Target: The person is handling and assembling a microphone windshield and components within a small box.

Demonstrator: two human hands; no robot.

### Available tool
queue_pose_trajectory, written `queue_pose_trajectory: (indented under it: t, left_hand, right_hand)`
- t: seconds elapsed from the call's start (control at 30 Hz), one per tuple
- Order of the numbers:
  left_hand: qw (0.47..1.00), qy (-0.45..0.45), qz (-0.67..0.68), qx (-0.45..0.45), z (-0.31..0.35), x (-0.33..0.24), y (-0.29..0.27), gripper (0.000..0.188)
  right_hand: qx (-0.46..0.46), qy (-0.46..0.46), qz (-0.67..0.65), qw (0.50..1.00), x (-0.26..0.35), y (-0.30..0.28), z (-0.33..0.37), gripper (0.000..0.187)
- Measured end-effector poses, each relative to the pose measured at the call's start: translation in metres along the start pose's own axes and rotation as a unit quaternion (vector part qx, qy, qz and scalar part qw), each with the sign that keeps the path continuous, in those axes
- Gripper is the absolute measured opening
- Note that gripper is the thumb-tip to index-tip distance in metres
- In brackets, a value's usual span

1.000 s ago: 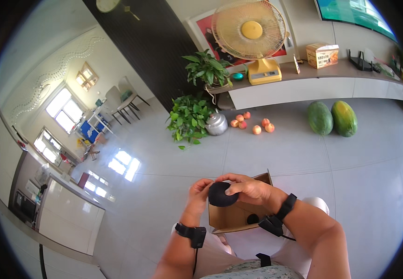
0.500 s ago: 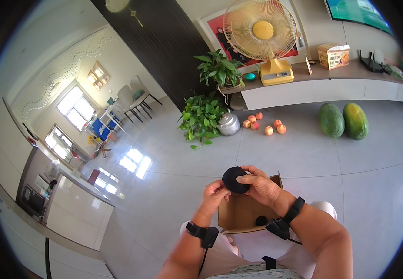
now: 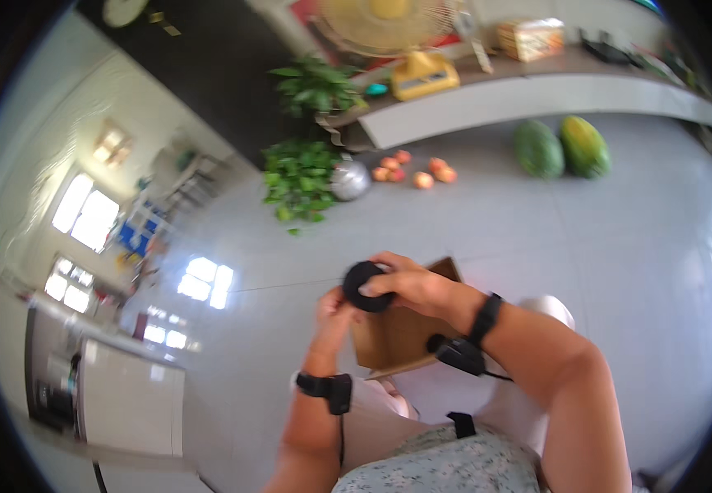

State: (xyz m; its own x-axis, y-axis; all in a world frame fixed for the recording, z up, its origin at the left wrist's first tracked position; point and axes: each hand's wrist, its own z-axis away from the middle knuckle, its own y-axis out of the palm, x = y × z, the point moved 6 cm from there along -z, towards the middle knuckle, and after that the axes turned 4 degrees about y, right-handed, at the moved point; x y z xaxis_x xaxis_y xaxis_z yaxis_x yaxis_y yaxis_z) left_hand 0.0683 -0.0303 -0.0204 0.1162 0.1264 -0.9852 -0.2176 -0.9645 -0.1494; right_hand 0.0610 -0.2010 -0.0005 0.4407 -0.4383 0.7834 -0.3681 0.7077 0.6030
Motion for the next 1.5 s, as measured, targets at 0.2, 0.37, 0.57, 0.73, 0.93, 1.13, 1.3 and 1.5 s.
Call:
queue_pose_trajectory:
  t: [0.2, 0.37, 0.57, 0.73, 0.93, 1.13, 1.3, 1.5]
  left_hand:
    - [0.999, 0.004, -0.036, 0.012, 0.003, -0.008, -0.004, 0.005]
    - [0.999, 0.017, 0.006, 0.045, 0.007, -0.022, 0.013, 0.004]
    - [0.993, 0.041, 0.112, 0.022, 0.013, -0.026, -0.007, 0.002]
    - [0.995, 0.020, 0.102, 0.012, 0.016, -0.033, -0.008, 0.001]
    - [0.997, 0.029, 0.073, 0.016, 0.012, -0.028, -0.008, 0.005]
    - [0.994, 0.033, 0.056, -0.088, 0.014, -0.011, -0.042, 0.005]
    - [0.988, 0.053, 0.107, -0.100, 0.007, -0.012, -0.033, 0.009]
    - [0.990, 0.034, 0.114, -0.069, 0.011, -0.015, -0.024, 0.010]
  right_hand:
    - [-0.101, -0.032, 0.030, 0.994, 0.002, -0.005, -0.011, 0.068]
    - [-0.194, -0.125, 0.267, 0.936, 0.013, -0.024, -0.008, 0.068]
    - [-0.151, -0.136, 0.454, 0.868, 0.007, -0.001, -0.005, 0.067]
    - [-0.056, -0.131, 0.501, 0.854, 0.002, 0.014, -0.006, 0.072]
    - [0.039, 0.030, 0.320, 0.946, -0.006, 0.008, 0.004, 0.071]
    - [0.113, 0.046, 0.112, 0.986, -0.026, 0.020, -0.013, 0.070]
    - [0.112, 0.057, 0.025, 0.992, -0.018, 0.022, -0.008, 0.073]
    - [0.082, 0.012, -0.085, 0.993, -0.008, 0.018, -0.008, 0.065]
